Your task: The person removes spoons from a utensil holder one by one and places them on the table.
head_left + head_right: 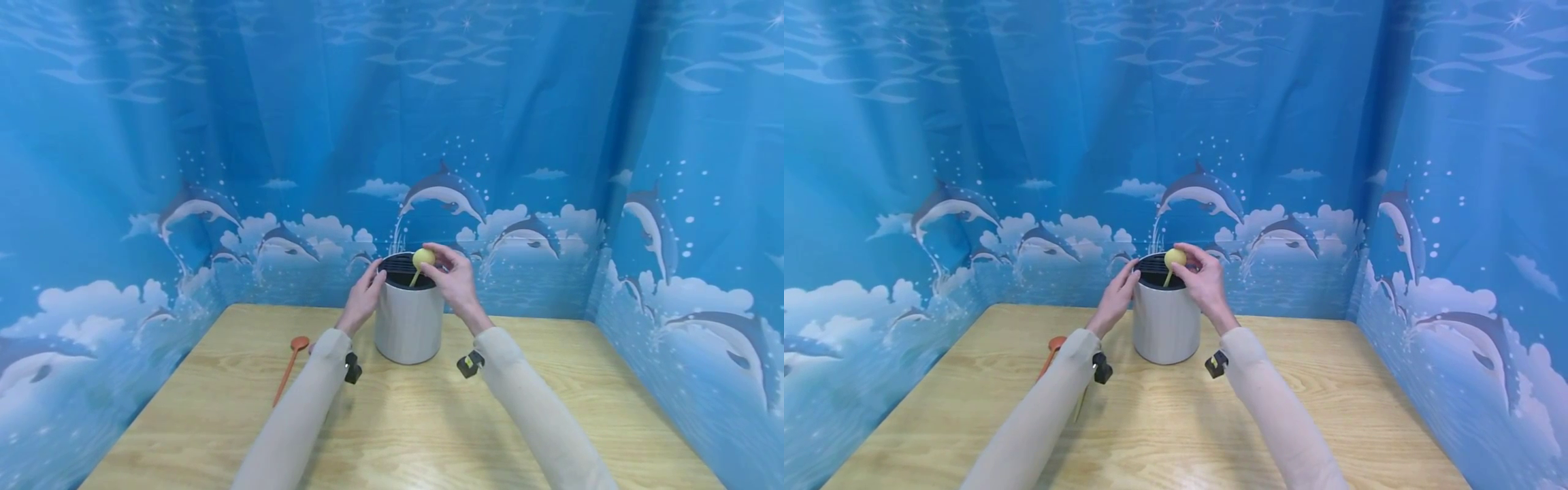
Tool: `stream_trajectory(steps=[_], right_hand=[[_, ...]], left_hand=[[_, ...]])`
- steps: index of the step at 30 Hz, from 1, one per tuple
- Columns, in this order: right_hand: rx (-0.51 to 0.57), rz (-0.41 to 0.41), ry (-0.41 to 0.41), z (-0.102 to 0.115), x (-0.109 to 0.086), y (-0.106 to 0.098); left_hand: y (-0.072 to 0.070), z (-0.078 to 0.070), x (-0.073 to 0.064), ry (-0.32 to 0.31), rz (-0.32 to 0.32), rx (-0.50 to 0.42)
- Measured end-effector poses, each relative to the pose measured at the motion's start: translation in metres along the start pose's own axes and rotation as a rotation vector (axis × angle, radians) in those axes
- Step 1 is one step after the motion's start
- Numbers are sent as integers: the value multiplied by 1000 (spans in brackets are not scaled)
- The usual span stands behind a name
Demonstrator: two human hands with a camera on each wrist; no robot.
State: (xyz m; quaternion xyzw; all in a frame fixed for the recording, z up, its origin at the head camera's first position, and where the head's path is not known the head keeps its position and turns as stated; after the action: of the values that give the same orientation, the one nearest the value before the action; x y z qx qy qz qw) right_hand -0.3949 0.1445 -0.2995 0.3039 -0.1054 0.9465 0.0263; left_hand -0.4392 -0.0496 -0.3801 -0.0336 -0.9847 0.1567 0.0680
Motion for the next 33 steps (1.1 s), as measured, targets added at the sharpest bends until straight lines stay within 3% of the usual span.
stream_trajectory(steps=[8, 13, 22, 33], right_hand=[[16, -30, -25, 2, 3, -2], [49, -69, -81, 7, 6, -7], [174, -126, -164, 18, 11, -19], [353, -232, -127, 19, 15, -43]], left_hand=[[0, 1, 0, 4, 1, 3], [0, 1, 1, 8, -1, 5], [0, 2, 0, 24, 12, -2], [-1, 2, 0, 18, 18, 4]])
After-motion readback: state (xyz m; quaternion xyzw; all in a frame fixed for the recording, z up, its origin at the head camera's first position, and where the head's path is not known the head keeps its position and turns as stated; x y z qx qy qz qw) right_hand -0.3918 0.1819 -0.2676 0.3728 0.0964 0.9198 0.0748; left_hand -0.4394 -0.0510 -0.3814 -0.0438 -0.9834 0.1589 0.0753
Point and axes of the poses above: each hand's wrist, its own x-axis towards the middle knuckle, its own y-axis out of the palm, z = x × y, the point moved 5 cm from there along x, towards the middle knuckle, and after that the axes turned 6 degrees about -y, right-handed, at the moved point
